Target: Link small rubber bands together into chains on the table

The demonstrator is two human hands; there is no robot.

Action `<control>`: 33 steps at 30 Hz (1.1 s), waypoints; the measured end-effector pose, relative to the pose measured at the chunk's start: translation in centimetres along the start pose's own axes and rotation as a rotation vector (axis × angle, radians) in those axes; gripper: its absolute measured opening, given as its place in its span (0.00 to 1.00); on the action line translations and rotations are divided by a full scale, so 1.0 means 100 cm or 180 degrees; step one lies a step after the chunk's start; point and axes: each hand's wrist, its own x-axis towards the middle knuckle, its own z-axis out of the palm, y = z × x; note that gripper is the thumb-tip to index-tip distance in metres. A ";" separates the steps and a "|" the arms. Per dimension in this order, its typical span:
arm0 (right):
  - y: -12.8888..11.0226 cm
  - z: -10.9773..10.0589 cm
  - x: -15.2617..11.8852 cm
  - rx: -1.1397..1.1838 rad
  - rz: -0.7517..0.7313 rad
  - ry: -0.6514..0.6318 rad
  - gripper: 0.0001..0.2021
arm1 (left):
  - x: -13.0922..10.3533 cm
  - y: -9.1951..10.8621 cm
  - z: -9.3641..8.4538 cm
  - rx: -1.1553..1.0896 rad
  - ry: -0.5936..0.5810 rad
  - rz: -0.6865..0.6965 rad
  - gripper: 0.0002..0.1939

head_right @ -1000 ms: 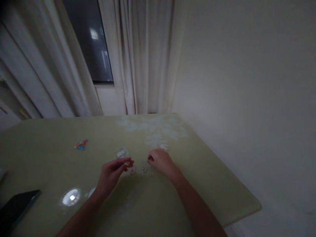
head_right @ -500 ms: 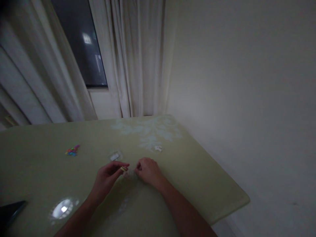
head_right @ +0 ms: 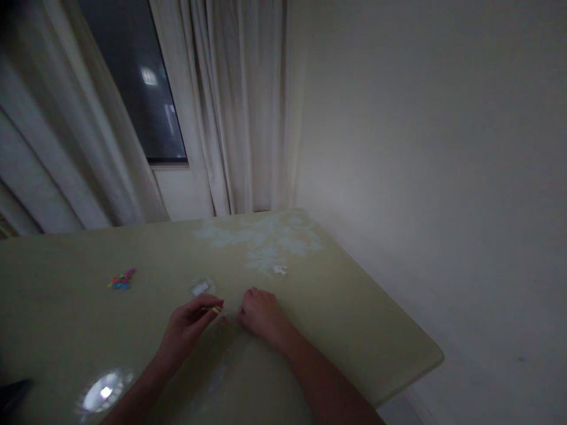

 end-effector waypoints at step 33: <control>0.007 0.006 0.002 0.3251 -0.0653 0.0136 0.10 | -0.003 0.004 0.009 0.0084 -0.0292 -0.0111 0.13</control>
